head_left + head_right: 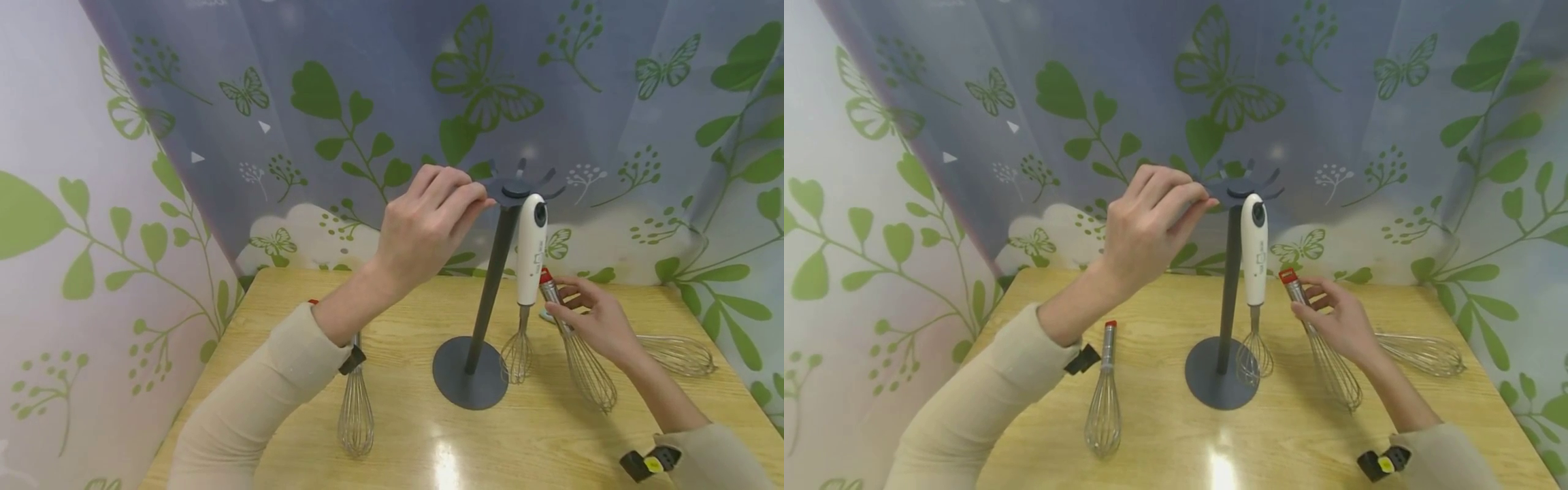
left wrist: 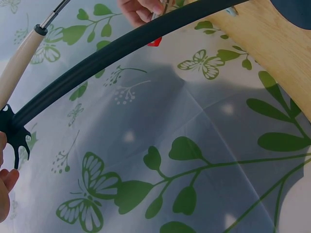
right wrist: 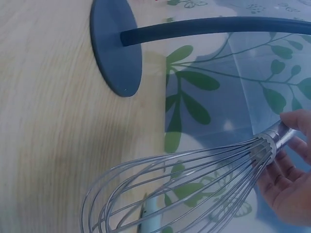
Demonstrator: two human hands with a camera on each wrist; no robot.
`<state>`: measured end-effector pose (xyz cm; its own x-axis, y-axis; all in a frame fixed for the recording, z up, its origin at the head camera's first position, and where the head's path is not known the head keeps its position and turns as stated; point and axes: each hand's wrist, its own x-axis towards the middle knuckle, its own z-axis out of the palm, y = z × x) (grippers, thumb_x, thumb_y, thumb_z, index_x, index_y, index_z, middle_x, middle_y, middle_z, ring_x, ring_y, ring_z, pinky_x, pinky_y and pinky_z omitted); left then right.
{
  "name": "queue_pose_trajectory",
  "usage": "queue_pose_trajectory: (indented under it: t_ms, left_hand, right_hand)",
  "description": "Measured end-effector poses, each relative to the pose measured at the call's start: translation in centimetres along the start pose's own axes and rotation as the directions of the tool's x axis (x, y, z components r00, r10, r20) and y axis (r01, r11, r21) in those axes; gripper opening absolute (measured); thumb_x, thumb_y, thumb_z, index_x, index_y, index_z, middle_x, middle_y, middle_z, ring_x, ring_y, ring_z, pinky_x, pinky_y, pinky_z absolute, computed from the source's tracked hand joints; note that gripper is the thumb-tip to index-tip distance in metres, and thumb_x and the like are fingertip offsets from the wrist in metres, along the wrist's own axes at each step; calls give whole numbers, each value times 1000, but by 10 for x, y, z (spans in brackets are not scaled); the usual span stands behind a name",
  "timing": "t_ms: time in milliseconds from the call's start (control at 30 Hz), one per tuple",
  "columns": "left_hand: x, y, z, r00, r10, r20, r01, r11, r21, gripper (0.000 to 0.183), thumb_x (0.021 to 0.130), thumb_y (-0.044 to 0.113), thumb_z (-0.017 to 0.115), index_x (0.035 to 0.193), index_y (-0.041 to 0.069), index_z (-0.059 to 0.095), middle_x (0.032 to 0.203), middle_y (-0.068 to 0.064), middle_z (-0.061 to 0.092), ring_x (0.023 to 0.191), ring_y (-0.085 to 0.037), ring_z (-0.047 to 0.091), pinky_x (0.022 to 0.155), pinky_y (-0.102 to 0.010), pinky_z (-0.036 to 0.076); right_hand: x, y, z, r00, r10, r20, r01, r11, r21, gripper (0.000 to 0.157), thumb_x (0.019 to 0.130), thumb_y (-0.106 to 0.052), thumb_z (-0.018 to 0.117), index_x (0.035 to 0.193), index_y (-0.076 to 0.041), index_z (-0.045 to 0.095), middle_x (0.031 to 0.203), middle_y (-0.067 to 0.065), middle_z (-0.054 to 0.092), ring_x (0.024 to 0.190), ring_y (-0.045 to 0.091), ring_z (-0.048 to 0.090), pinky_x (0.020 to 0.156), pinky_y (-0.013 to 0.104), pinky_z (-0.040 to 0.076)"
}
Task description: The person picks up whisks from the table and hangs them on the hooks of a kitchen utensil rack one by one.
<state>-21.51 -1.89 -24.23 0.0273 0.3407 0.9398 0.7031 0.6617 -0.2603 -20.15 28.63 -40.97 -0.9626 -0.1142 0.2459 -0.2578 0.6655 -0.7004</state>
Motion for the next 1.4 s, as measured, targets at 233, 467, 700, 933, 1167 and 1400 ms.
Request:
queue_pose_trajectory:
  t_ms: [233, 467, 700, 933, 1167, 1400]
  left_hand:
    - [0, 0, -1, 1000, 1, 5, -1, 1000, 1, 16, 93, 26, 67, 86, 13, 73, 84, 1, 68, 82, -16, 61, 69, -19, 55]
    - [-1, -1, -1, 1000, 1, 4, -1, 1000, 3, 17, 93, 26, 67, 86, 12, 73, 84, 0, 68, 82, -16, 61, 71, -19, 55]
    - [-2, -1, -1, 1000, -1, 7, 1, 1000, 6, 19, 94, 27, 65, 85, 12, 73, 83, 0, 68, 82, -16, 61, 71, -19, 55]
    - [0, 0, 1, 1000, 1, 4, -1, 1000, -2, 17, 93, 27, 66, 86, 13, 73, 84, 1, 68, 83, -16, 61, 71, -19, 55]
    - [0, 0, 0, 1000, 0, 8, 0, 1000, -1, 18, 95, 27, 64, 86, 13, 73, 84, 1, 68, 83, -16, 60, 71, -19, 55]
    - [0, 0, -1, 1000, -3, 8, 3, 1000, 0, 18, 94, 27, 65, 86, 13, 73, 84, 1, 68, 83, -16, 61, 71, -19, 55]
  right_hand:
    - [2, -8, 1, 1000, -9, -23, 10, 1000, 29, 47, 92, -26, 68, 135, -11, 53, 108, 12, 62, 79, -6, 58, 56, 25, 53]
    - [3, -13, 2, 995, -57, -84, 62, 996, 65, 47, 91, -20, 70, 135, -10, 54, 100, -2, 60, 77, -3, 59, 55, 25, 53]
    - [2, -22, -1, 990, -77, -120, 90, 990, 104, 47, 90, -16, 70, 134, -9, 55, 95, -16, 59, 74, 0, 61, 54, 24, 51]
    - [2, -26, -3, 975, -107, -196, 134, 982, 133, 46, 86, -7, 73, 130, -4, 57, 94, -19, 60, 76, -5, 61, 62, 13, 51]
    - [1, -35, -3, 968, -104, -227, 143, 976, 166, 46, 84, -3, 74, 127, -4, 58, 92, -20, 61, 75, -4, 62, 60, 13, 53]
    - [1, -44, -4, 965, -107, -241, 152, 972, 177, 44, 84, -3, 74, 125, -6, 60, 92, -20, 63, 75, -5, 64, 61, 13, 54]
